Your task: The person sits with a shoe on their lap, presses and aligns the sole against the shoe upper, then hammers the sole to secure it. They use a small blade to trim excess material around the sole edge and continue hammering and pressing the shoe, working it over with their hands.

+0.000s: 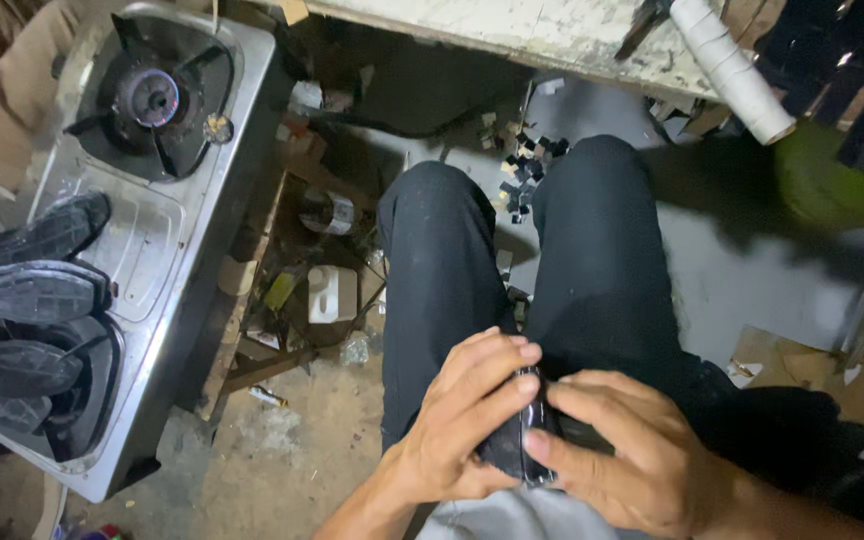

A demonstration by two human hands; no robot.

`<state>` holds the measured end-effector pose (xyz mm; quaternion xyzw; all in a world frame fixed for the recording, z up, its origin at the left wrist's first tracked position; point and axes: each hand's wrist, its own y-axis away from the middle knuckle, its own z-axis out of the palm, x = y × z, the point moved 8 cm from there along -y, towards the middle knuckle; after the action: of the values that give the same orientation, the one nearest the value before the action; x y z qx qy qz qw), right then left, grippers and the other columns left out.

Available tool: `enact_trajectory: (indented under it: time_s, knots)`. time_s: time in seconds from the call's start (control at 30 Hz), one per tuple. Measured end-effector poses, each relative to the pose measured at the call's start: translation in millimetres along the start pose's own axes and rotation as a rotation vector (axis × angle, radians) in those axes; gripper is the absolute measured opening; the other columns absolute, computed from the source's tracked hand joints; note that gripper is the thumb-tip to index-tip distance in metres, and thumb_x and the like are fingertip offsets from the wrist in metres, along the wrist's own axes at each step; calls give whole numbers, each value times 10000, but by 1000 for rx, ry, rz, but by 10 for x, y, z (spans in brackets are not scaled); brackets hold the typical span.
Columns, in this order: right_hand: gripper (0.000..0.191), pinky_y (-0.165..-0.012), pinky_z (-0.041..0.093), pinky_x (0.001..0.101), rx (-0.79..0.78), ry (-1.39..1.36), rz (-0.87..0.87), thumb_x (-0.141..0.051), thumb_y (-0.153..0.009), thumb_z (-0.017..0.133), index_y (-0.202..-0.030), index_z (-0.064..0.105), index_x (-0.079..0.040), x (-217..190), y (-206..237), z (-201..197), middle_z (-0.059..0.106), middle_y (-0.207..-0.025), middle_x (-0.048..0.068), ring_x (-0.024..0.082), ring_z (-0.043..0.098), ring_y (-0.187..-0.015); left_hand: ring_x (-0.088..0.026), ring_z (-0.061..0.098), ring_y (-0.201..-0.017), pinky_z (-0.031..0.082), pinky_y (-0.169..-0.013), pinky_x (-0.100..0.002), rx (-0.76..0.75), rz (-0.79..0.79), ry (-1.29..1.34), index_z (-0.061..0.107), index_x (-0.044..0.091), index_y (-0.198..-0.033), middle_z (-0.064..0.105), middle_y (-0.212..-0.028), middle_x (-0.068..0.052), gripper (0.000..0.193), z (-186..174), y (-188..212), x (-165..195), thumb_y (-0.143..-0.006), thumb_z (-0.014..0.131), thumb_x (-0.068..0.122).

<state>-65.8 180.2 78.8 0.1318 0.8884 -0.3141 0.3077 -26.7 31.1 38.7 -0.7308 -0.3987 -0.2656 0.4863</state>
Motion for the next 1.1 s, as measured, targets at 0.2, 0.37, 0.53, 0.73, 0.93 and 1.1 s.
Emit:
enact_trajectory:
  time_s: [0.2, 0.37, 0.53, 0.73, 0.93, 1.1]
  knots:
    - [361, -948, 562, 523, -17, -79, -9, -189, -835, 787, -1170, 696, -92, -48, 138, 85, 636, -1187, 241, 388, 693, -1094, -431, 574, -1409, 414, -1231, -618, -23, 1, -2, 574, 106, -1423, 543, -1524, -187, 472, 95, 287, 54, -1062, 613, 408]
    - [453, -973, 551, 459, -89, -394, 269, -200, -877, 730, -1249, 636, 39, 190, 382, 159, 689, -1219, 251, 354, 712, -1129, -467, 570, -1429, 423, -1267, -640, -26, 15, 36, 641, 134, -1371, 459, -1510, -204, 404, 102, 414, 73, -1099, 531, 412]
    - [386, -900, 593, 337, -106, -477, 664, -206, -891, 808, -1192, 689, 4, 339, 732, 273, 705, -1136, 127, 242, 717, -1058, -461, 583, -1383, 435, -1206, -609, -84, 25, 6, 708, 169, -1292, 474, -1365, -167, 276, 263, 451, 159, -1111, 539, 290]
    - [602, -865, 594, 302, -34, -403, 704, -226, -762, 910, -1248, 655, 21, 322, 737, 139, 679, -1212, 137, 194, 720, -981, -437, 594, -1369, 475, -1193, -604, -53, 18, -7, 681, 140, -1338, 517, -1327, -152, 465, 274, 317, 105, -907, 681, 314]
    - [790, -871, 595, 276, 37, -75, 712, -358, -661, 963, -1258, 606, 17, 211, 596, 4, 730, -1199, 112, 135, 767, -971, -432, 572, -1372, 489, -1110, -564, -19, 22, -30, 583, 101, -1443, 517, -1390, -176, 622, 306, 122, 96, -905, 774, 346]
    - [587, -804, 616, 286, 72, 16, 802, -202, -666, 874, -1156, 644, 24, 173, 509, -7, 741, -1112, 114, 154, 782, -900, -410, 568, -1345, 485, -1121, -567, -33, 23, -34, 556, 80, -1462, 519, -1414, -173, 726, 329, 46, 103, -823, 847, 261]
